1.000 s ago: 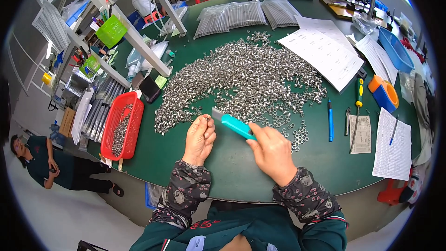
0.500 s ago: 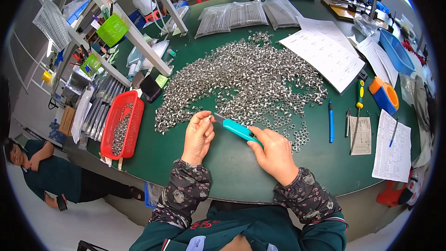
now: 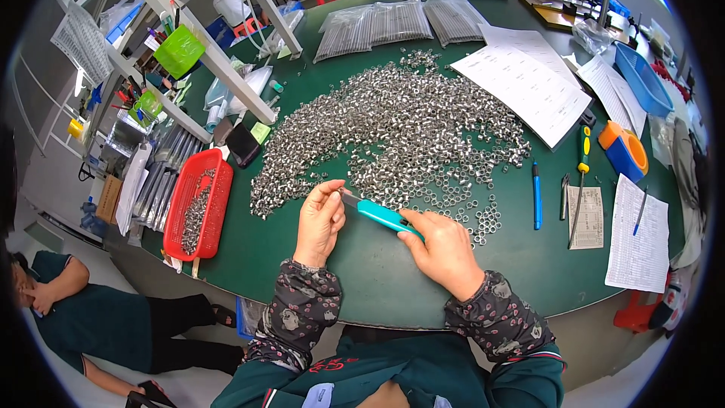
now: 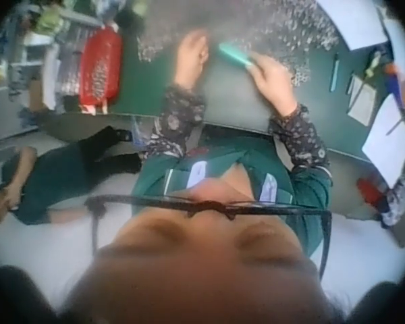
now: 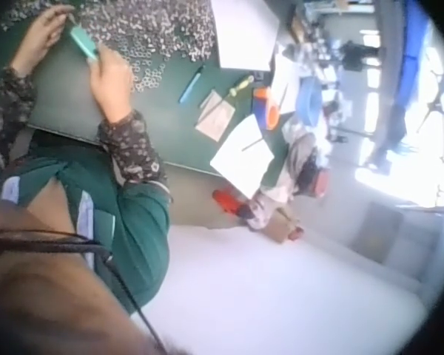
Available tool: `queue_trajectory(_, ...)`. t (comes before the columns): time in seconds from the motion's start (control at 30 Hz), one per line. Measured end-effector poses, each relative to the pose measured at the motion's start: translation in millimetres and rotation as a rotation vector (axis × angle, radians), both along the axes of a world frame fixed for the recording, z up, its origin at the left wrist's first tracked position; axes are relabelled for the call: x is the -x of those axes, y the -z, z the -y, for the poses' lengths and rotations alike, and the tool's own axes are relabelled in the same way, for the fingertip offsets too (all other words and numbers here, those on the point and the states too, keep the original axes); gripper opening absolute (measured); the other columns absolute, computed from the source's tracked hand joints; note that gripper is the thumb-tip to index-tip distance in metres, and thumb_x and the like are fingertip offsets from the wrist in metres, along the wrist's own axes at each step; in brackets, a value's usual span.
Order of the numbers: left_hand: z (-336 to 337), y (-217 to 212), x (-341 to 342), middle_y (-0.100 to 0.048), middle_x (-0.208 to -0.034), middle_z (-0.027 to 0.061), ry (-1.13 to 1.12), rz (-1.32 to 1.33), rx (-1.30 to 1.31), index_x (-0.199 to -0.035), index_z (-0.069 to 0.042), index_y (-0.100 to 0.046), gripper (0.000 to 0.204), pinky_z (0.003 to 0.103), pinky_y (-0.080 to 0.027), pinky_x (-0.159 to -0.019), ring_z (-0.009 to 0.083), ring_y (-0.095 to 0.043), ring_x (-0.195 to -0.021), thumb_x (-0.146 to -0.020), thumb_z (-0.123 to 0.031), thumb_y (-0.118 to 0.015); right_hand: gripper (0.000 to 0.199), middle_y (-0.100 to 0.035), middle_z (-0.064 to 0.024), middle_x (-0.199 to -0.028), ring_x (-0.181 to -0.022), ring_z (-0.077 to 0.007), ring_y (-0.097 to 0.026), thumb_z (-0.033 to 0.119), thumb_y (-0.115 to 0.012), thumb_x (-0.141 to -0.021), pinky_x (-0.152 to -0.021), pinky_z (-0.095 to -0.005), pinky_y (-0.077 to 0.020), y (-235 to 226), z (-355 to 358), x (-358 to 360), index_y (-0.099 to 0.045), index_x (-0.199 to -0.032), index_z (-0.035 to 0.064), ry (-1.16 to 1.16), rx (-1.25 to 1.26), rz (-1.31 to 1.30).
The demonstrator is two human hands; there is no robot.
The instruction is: Sorting and inspecting small metal components using a utility knife on a workbench in a factory.
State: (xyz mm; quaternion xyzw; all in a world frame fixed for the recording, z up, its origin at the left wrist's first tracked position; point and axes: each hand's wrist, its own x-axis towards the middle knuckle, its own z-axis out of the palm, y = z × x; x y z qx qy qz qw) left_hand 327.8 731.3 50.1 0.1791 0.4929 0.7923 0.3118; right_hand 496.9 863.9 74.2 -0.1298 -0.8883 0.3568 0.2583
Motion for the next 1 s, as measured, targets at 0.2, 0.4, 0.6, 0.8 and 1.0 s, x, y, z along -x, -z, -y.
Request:
queue_trajectory(0.2, -0.8, -0.4, -3.2, -0.050, -0.076, -0.0035, -0.021, -0.059, 0.026, -0.099, -0.003, -0.054, 0.013, 0.015, -0.025, -0.041, 0.0006, -0.036, -0.052, -0.087, -0.007, -0.051, 0.025, -0.058, -0.0115, -0.071, -0.064, -0.0305, -0.057, 0.019, -0.059, -0.077, -0.055, -0.0391, -0.0438, -0.2, -1.3, -0.6, -0.060, -0.100, 0.0083, -0.011, 0.032, 0.033)
queue_trajectory(0.4, 1.9, 1.3, -1.2, -0.045, -0.068, -0.0050, 0.022, -0.175, 0.084, -0.099, -0.002, -0.054, 0.013, 0.016, -0.022, -0.041, 0.0001, -0.032, -0.051, -0.087, -0.007, -0.051, 0.027, -0.057, -0.0101, -0.070, -0.064, -0.0285, -0.056, 0.019, -0.061, -0.076, -0.055, -0.0380, -0.0440, 2.0, -3.4, -0.9, -0.059, -0.101, 0.0096, -0.020, 0.046, 0.013)
queue_trajectory(0.6, 0.6, 1.5, -1.9, -0.047, -0.070, -0.0033, 0.039, 0.007, -0.051, -0.099, -0.001, -0.053, 0.013, 0.015, -0.022, -0.040, 0.0005, -0.032, -0.050, -0.087, -0.006, -0.050, 0.033, -0.050, -0.0071, -0.064, -0.063, -0.0238, -0.054, 0.017, -0.064, -0.072, -0.052, -0.0347, -0.0431, -4.5, 4.1, 1.1, -0.057, -0.103, 0.0090, 0.084, -0.383, -0.098)
queue_trajectory(0.8, 0.6, -0.6, 0.4, -0.056, -0.081, 0.0022, -0.017, 0.004, -0.009, -0.098, -0.002, -0.053, 0.012, 0.014, -0.025, -0.041, 0.0008, -0.035, -0.050, -0.087, -0.007, -0.050, 0.029, -0.054, -0.0088, -0.067, -0.062, -0.0273, -0.054, 0.016, -0.063, -0.073, -0.054, -0.0373, -0.0430, -3.7, -2.3, -1.1, -0.058, -0.101, 0.0074, 0.060, -0.097, -0.022)
queue_trajectory(1.0, 0.2, -0.6, -3.7, -0.053, -0.076, -0.0006, 0.000, -0.022, -0.006, -0.098, -0.002, -0.053, 0.013, 0.015, -0.025, -0.041, 0.0006, -0.035, -0.051, -0.087, -0.007, -0.051, 0.026, -0.056, -0.0100, -0.068, -0.062, -0.0288, -0.056, 0.017, -0.061, -0.076, -0.055, -0.0384, -0.0434, -0.8, -2.5, -1.2, -0.059, -0.100, 0.0088, 0.003, 0.019, 0.033)
